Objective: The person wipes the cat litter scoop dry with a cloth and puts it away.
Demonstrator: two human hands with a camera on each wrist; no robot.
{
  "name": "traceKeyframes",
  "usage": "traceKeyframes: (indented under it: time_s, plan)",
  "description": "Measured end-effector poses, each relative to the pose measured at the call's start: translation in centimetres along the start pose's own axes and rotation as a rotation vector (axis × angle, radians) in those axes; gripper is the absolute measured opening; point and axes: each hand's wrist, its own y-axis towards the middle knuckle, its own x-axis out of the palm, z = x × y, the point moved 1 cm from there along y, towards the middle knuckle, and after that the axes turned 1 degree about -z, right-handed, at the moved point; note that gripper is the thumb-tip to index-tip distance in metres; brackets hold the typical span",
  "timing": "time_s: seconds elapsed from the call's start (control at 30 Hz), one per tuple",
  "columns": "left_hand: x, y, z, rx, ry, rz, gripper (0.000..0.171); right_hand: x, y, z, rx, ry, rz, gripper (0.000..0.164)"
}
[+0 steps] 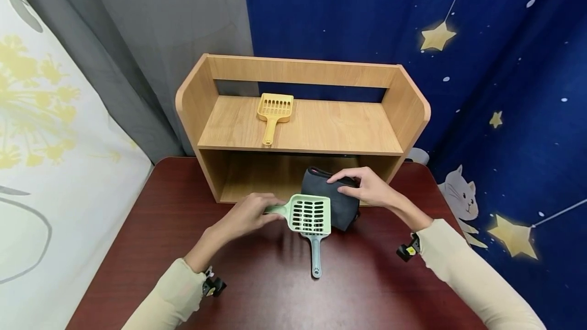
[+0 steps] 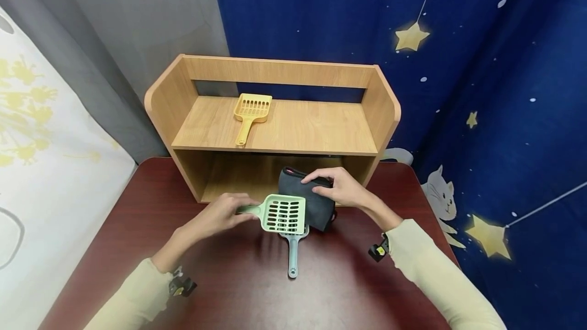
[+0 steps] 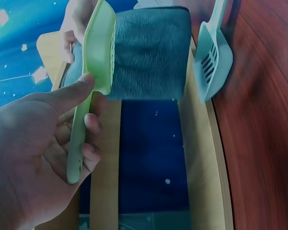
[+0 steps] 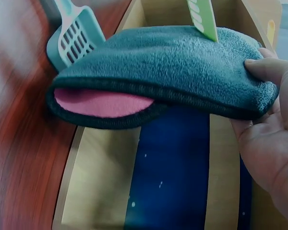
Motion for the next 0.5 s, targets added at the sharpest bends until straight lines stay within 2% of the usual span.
traceKeyframes:
  time_s: [0.27,0.5]
  plan:
    - [0.6,1.1,1.2,-0.016,-0.015,-0.030,0.028,2.1,2.3,-1.2,0.006,0.107,-0.015,0.027]
    - [0.7,1.2,1.5,-0.027,-0.001,-0.039,0.027,3.0,3.2,-1.6,-0.001,0.091,-0.010,0.027]
